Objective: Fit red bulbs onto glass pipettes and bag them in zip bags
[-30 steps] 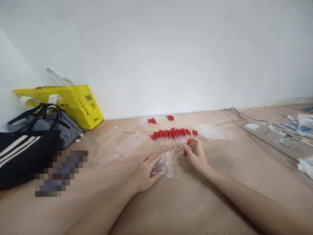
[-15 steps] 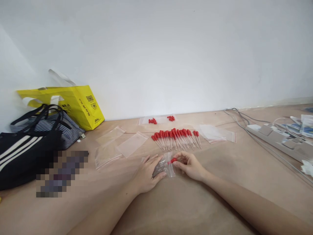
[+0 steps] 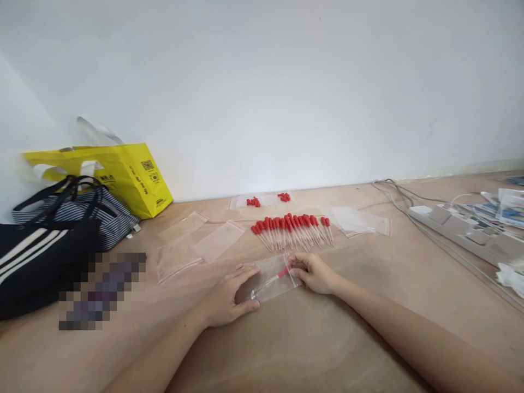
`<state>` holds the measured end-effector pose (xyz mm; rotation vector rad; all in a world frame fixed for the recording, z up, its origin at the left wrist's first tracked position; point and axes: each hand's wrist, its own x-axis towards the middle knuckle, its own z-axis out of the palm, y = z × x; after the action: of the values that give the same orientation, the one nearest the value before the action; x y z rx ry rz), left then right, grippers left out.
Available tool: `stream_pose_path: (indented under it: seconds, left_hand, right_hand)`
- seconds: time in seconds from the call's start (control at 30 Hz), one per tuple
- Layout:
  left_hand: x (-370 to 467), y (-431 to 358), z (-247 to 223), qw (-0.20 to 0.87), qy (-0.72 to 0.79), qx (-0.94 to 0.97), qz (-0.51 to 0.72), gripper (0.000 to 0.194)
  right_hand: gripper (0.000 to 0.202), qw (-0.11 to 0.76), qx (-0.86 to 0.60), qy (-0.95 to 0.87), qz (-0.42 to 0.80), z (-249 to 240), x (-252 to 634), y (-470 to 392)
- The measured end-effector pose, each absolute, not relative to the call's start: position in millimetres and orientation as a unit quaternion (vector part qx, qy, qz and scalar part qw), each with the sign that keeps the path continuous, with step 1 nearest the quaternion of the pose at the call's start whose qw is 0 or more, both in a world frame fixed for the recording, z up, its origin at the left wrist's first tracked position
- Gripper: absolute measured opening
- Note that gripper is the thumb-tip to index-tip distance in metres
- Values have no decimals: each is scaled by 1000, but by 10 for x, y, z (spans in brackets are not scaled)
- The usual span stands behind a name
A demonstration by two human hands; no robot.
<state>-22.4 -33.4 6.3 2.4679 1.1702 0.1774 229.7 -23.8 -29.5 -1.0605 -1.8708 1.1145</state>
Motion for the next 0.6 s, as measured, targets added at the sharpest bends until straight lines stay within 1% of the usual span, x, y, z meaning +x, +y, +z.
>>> stream_pose_path:
  seconds: [0.1,0.23,0.37,0.43,0.5,0.6]
  left_hand:
    - [-194,-333,37,204,408,887,77,60]
    - [-114,-343,57,206,391,891,100,56]
    - [-117,-342,60,194,393,893,105,55]
    - [-130,-336,49,192,396,892,103,54]
    - [-137,-330,40,193,397,892,102,53]
    - [-136,-327,38,191,392,893,109,52]
  right_hand:
    - [13,336,-435,-729,408,-289,2265,-252]
    - [17,346,-421,-761,352,-273,2211,-302]
    - [22,326,-403,-758,396,-219,2312,-249]
    - [20,348,-480,-719,362,-159,2463,-138]
    - [15,351,-643,-640,232,-89,2665,24]
    - [20,340,-739,-560,156,-16,2970,303]
